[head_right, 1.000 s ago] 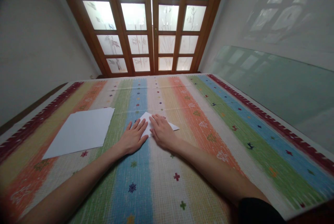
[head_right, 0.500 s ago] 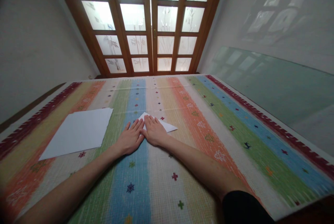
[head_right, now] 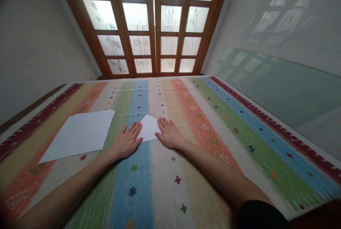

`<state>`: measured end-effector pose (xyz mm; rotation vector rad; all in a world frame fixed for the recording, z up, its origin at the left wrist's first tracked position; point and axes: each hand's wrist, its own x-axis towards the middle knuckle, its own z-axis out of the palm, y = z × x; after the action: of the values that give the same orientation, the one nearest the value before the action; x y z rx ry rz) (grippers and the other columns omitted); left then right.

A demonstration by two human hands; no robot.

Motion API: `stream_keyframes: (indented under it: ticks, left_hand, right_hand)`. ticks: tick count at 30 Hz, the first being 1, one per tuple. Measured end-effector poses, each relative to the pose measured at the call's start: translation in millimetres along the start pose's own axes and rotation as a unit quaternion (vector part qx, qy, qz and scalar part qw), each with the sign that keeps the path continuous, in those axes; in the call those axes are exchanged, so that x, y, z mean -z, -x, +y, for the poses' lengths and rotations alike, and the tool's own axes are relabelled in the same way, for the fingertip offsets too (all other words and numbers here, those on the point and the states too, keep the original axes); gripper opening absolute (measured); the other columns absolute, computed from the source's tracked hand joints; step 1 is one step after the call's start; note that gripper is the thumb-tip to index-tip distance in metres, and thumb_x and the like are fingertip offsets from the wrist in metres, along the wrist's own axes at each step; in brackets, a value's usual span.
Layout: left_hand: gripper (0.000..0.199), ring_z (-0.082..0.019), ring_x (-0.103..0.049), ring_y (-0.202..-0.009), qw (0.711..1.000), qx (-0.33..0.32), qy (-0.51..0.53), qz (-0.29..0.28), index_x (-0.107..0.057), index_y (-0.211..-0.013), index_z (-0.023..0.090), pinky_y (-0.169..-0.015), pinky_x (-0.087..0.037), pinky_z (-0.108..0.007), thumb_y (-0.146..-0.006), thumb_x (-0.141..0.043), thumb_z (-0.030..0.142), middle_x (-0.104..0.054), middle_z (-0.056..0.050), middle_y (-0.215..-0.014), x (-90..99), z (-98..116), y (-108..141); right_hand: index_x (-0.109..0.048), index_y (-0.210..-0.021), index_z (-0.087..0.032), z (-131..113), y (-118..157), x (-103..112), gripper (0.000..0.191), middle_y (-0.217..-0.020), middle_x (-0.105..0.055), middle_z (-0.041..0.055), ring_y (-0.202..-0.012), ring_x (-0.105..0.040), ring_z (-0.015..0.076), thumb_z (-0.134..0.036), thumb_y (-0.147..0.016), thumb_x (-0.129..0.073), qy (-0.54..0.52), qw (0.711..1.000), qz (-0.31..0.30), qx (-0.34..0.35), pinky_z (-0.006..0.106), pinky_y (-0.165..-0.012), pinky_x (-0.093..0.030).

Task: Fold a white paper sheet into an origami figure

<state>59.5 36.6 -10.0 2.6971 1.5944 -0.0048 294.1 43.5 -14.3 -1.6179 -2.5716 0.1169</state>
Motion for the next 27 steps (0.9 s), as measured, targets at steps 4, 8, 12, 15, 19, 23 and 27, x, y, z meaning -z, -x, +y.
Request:
stream_keyframes:
  ticks: [4,8,12,15,19,23,27]
  left_hand:
    - [0.062,-0.029,-0.021,-0.148,1.0,0.003,-0.005,-0.012,-0.028,-0.152,0.012,-0.117,-0.019,-0.055,-0.097,-0.032,0.042,-0.026,-0.013,-0.159,2.5,-2,2]
    - [0.063,-0.03,-0.021,-0.148,1.0,0.007,-0.006,-0.02,-0.029,-0.152,0.013,-0.117,-0.018,-0.056,-0.097,-0.032,0.043,-0.026,-0.013,-0.159,4.4,-9,7]
    - [0.063,-0.032,-0.018,-0.148,1.0,0.016,-0.012,-0.011,-0.03,-0.152,0.014,-0.116,-0.019,-0.058,-0.097,-0.031,0.045,-0.027,-0.013,-0.159,3.0,-16,13]
    - [0.064,-0.032,-0.018,-0.148,1.0,0.022,-0.015,-0.012,-0.03,-0.152,0.014,-0.116,-0.019,-0.058,-0.097,-0.032,0.047,-0.026,-0.013,-0.159,2.5,-18,14]
    - [0.064,-0.032,-0.018,-0.148,1.0,0.018,-0.01,0.003,-0.031,-0.151,0.014,-0.116,-0.019,-0.058,-0.096,-0.032,0.048,-0.028,-0.013,-0.158,2.3,-18,15]
    - [0.064,-0.031,-0.02,-0.148,1.0,0.019,-0.013,0.0,-0.029,-0.152,0.014,-0.116,-0.019,-0.056,-0.096,-0.032,0.046,-0.029,-0.012,-0.158,2.4,-17,15]
    - [0.066,-0.03,-0.02,-0.148,1.0,0.027,-0.011,-0.009,-0.026,-0.153,0.012,-0.117,-0.019,-0.055,-0.097,-0.031,0.045,-0.027,-0.012,-0.158,4.0,-16,16]
  right_hand:
    - [-0.029,-0.151,-0.007,16,12,4,0.064,-0.158,-0.025,0.016,-0.148,-0.021,0.0297,-0.044,-0.098,-0.026,0.019,0.999,-0.014,-0.024,0.053,-0.118,-0.019]
    - [-0.029,-0.151,-0.007,24,18,7,0.063,-0.158,-0.025,0.0162,-0.148,-0.02,0.0304,-0.042,-0.098,-0.026,0.024,0.999,-0.027,-0.033,0.054,-0.118,-0.019]
    - [-0.031,-0.15,-0.007,23,16,12,0.063,-0.157,-0.027,0.0185,-0.147,-0.021,0.0332,-0.04,-0.097,-0.031,0.017,0.999,-0.03,-0.035,0.058,-0.117,-0.018]
    - [-0.029,-0.151,-0.005,11,10,16,0.067,-0.157,-0.024,0.0205,-0.147,-0.018,0.0354,-0.041,-0.095,-0.036,0.003,0.999,-0.029,-0.024,0.059,-0.117,-0.016]
    - [-0.023,-0.153,-0.006,-26,-9,15,0.073,-0.159,-0.018,0.0192,-0.149,-0.011,0.0306,-0.051,-0.096,-0.035,-0.038,0.997,0.019,0.06,0.053,-0.12,-0.013]
    - [-0.022,-0.152,-0.004,-64,-36,4,0.073,-0.16,-0.018,0.0187,-0.15,-0.012,0.0264,-0.053,-0.099,-0.029,-0.06,0.989,0.027,0.134,0.046,-0.121,-0.014]
    - [-0.027,-0.151,-0.003,-70,-50,-5,0.068,-0.158,-0.024,0.0181,-0.148,-0.019,0.0276,-0.049,-0.1,-0.026,-0.047,0.991,0.003,0.124,0.044,-0.12,-0.019]
